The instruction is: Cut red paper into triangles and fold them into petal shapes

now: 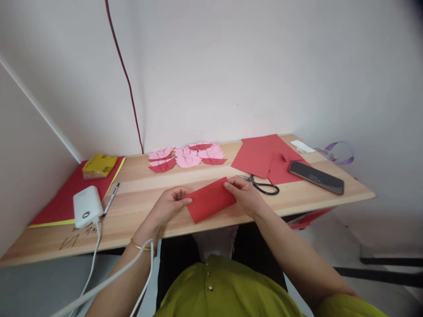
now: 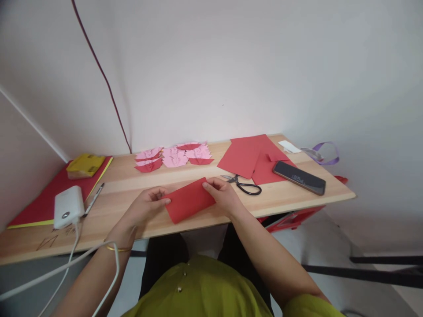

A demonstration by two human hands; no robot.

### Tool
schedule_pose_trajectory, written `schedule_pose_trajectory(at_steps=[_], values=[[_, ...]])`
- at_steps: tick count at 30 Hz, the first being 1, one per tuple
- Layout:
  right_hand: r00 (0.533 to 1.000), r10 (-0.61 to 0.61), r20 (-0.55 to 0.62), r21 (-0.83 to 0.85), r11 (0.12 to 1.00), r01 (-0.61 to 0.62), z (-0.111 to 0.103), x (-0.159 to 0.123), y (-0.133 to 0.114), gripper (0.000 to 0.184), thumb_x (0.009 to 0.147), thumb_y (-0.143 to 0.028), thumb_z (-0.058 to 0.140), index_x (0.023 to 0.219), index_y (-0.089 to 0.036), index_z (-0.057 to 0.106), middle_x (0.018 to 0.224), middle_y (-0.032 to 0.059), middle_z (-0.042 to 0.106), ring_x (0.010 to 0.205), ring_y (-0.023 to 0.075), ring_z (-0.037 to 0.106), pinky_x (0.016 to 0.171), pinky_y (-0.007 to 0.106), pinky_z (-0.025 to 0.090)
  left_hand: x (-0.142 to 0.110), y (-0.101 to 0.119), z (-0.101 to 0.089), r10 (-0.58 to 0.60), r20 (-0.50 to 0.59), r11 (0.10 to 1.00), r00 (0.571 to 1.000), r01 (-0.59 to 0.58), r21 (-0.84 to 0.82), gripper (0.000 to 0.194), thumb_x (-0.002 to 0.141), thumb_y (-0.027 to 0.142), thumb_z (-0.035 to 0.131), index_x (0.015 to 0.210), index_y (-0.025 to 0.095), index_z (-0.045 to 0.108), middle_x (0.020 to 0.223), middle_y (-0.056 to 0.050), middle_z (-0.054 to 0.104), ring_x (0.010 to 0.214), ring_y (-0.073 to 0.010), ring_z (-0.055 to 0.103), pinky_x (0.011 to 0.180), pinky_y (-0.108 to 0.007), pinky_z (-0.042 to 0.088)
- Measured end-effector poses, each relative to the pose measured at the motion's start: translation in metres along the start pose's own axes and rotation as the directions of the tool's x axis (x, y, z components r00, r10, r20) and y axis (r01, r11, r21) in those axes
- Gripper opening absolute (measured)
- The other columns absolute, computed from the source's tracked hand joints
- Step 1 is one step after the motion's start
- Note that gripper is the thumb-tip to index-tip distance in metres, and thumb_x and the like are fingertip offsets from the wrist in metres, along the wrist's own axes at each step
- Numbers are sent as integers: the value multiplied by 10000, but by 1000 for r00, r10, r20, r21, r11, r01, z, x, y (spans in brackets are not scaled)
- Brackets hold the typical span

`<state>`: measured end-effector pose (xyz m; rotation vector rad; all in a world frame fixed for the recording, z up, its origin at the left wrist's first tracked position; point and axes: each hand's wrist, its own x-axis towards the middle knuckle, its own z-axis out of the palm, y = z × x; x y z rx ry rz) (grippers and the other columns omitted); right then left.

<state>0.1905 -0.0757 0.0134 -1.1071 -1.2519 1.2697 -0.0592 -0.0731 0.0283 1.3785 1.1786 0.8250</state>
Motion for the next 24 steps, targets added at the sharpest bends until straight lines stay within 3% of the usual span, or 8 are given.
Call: schedule_pose_trajectory(at_steps=[3,11,16,20,24], values=[[1000,-8,-11,30,1000,9,3,-2,-1,232,757,-432,623,763,-200,634,823,17,647,768,165,590,702,279,487,0,-5,1,-41,-93,988,995,27,-151,258,629,315,745,788,142,640,723,-17,635,646,-109,553,640,-229,425],[999,45,-25,125,991,-41,6,-3,0,224,733,-431,658,761,-209,652,789,12,646,705,161,577,646,276,471,-2,-8,1,-78,-116,934,990,32,-356,258,595,261,782,800,140,680,757,-42,681,692,-123,602,697,-243,460],[997,32,-66,99,995,-25,3,-2,8,229,737,-425,659,749,-198,638,751,0,605,675,141,548,639,259,444,-4,-1,4,-68,-125,932,990,18,-363,280,560,227,791,803,132,688,732,-45,681,695,-133,611,701,-253,467],[998,9,-66,62,998,-5,4,-2,11,232,751,-425,645,733,-195,625,746,0,586,671,133,527,630,245,431,-4,-1,4,-61,-195,940,979,-9,-341,279,547,211,793,794,130,692,710,-31,670,641,-101,584,657,-221,449],[997,62,-36,81,995,-59,7,-4,11,261,748,-455,637,774,-195,621,749,13,606,655,142,536,607,254,439,-4,-4,3,-56,-242,939,969,-31,-343,278,552,211,795,798,142,687,669,-8,653,615,-83,571,629,-198,431]])
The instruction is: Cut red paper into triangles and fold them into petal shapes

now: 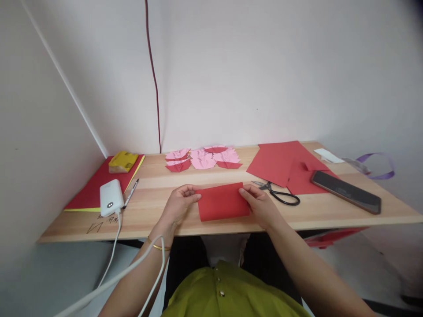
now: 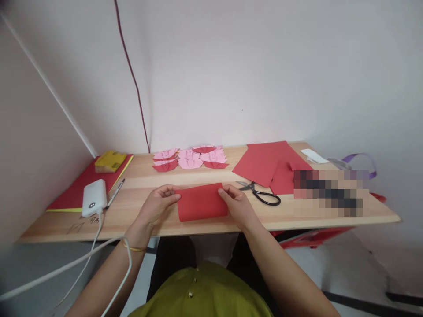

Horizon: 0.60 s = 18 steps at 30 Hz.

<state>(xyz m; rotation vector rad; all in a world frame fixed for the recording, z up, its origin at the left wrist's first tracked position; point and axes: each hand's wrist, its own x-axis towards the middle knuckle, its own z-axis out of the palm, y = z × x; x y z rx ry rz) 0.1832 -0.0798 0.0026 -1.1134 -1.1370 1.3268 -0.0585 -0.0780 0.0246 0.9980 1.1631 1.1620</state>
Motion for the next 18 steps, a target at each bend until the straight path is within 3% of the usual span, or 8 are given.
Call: schedule_pose_trajectory(at_steps=[8,18], values=[[1000,24,-3,11,1000,-24,1,-2,5,250,739,-451,652,772,-205,622,731,-6,610,635,140,534,607,256,432,1,-1,1,-70,-34,995,997,67,-77,259,532,262,806,711,133,670,695,-32,677,623,-105,590,650,-232,453],[1000,2,-3,9,1000,-2,4,1,9,246,719,-439,677,744,-198,637,718,-9,608,651,136,534,631,256,430,3,-8,-3,-63,-28,996,998,61,-68,223,581,306,770,631,129,643,605,-9,619,552,-84,508,594,-215,392]])
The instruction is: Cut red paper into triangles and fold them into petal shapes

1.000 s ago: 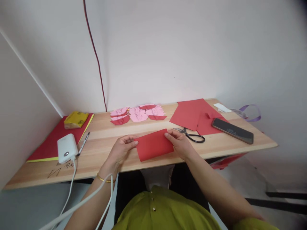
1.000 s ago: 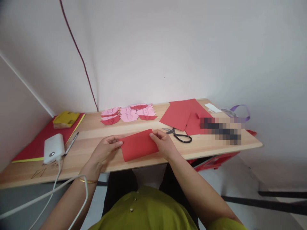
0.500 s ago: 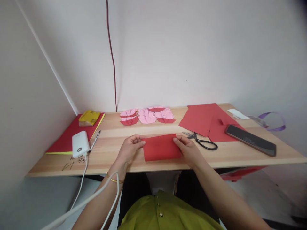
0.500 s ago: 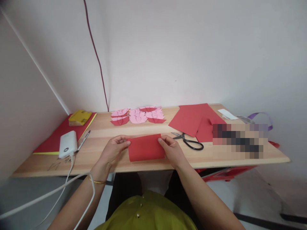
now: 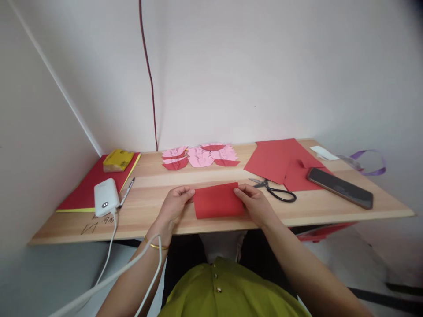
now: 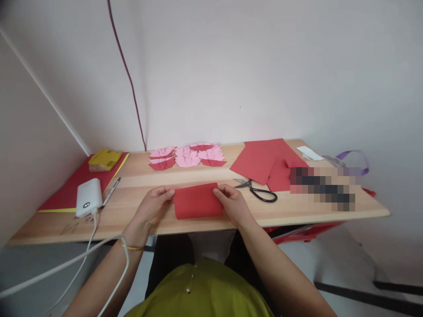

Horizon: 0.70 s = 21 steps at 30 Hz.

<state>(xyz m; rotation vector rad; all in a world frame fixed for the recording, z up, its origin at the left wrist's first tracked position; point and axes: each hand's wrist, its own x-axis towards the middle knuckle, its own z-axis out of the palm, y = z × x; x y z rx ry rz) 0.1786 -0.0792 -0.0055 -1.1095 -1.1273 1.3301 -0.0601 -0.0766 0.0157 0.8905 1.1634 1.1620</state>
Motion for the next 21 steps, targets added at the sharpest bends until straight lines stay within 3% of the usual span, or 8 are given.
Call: schedule_pose_trajectory(at_steps=[10,21], values=[[1000,9,-3,24,1000,-9,7,-1,-9,258,703,-451,672,760,-201,647,763,12,659,707,170,591,679,292,478,-3,7,7,29,-31,998,999,-27,53,227,590,332,746,637,139,636,582,13,589,531,-80,474,561,-203,370],[994,-89,-59,-208,975,75,6,-1,-11,306,774,-489,568,741,-185,577,644,-3,547,582,128,470,553,247,398,-2,9,10,52,-50,996,997,-48,72,301,579,402,753,673,138,644,613,-8,624,598,-117,547,633,-240,430]])
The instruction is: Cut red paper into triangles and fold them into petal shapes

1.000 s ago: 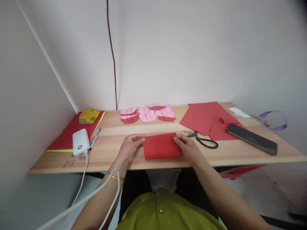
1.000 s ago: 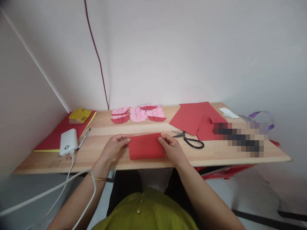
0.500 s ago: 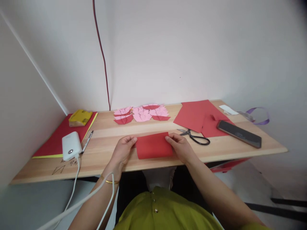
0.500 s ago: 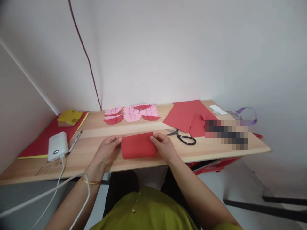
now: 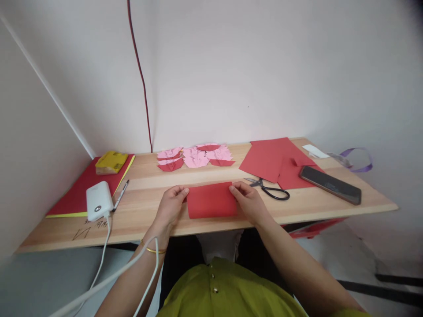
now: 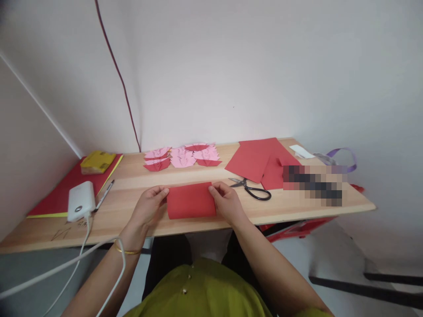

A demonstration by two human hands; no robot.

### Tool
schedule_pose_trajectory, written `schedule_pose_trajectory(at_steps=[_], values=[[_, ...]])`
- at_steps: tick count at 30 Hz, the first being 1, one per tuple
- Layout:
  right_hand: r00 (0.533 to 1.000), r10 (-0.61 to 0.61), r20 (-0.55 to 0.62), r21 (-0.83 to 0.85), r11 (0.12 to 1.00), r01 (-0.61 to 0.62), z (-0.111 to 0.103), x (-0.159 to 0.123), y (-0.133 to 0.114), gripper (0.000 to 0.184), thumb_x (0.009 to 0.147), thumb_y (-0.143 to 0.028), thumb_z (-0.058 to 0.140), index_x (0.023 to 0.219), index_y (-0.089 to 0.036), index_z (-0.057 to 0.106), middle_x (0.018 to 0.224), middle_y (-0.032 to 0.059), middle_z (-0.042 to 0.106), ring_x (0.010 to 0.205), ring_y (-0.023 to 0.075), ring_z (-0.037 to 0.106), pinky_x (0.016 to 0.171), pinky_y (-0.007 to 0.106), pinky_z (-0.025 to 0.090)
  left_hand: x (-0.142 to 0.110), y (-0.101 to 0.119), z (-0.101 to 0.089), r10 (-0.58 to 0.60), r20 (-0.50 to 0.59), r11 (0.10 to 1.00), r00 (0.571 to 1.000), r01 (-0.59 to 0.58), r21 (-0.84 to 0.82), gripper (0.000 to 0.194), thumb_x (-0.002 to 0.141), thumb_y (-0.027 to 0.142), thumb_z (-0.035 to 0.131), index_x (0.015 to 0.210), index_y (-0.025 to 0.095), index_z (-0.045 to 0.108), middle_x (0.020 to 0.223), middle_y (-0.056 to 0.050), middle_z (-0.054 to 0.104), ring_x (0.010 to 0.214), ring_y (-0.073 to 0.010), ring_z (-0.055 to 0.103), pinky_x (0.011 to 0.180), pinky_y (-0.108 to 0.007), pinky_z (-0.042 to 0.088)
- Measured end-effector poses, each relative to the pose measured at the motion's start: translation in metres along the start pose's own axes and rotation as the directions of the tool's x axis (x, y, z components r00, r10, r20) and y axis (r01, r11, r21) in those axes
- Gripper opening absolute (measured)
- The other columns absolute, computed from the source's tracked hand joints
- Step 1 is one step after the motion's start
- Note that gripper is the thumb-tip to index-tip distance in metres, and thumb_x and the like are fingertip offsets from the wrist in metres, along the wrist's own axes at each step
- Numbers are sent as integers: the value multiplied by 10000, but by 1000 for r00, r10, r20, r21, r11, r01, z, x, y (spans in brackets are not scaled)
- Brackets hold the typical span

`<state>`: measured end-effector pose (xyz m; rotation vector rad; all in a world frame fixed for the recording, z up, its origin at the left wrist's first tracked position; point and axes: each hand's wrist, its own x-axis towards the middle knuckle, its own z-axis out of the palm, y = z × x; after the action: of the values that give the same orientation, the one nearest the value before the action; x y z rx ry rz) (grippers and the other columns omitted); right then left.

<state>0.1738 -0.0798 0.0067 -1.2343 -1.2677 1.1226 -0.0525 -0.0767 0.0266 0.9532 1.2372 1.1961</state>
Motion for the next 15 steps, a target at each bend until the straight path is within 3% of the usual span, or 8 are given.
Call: schedule_pose_trajectory(at_steps=[8,15], values=[[994,-108,-13,-287,953,100,-3,-1,3,303,826,-465,506,742,-182,576,659,8,536,627,154,471,595,264,367,3,-11,0,52,-72,999,996,-52,3,271,637,369,722,747,133,643,650,-12,638,596,-108,549,609,-233,422],[995,-100,-31,-333,939,84,-5,-1,2,311,834,-475,490,723,-193,556,656,4,531,620,156,463,576,259,356,1,-8,-3,69,-88,998,994,-68,11,372,599,315,759,916,147,658,749,-33,660,671,-116,581,664,-242,438]])
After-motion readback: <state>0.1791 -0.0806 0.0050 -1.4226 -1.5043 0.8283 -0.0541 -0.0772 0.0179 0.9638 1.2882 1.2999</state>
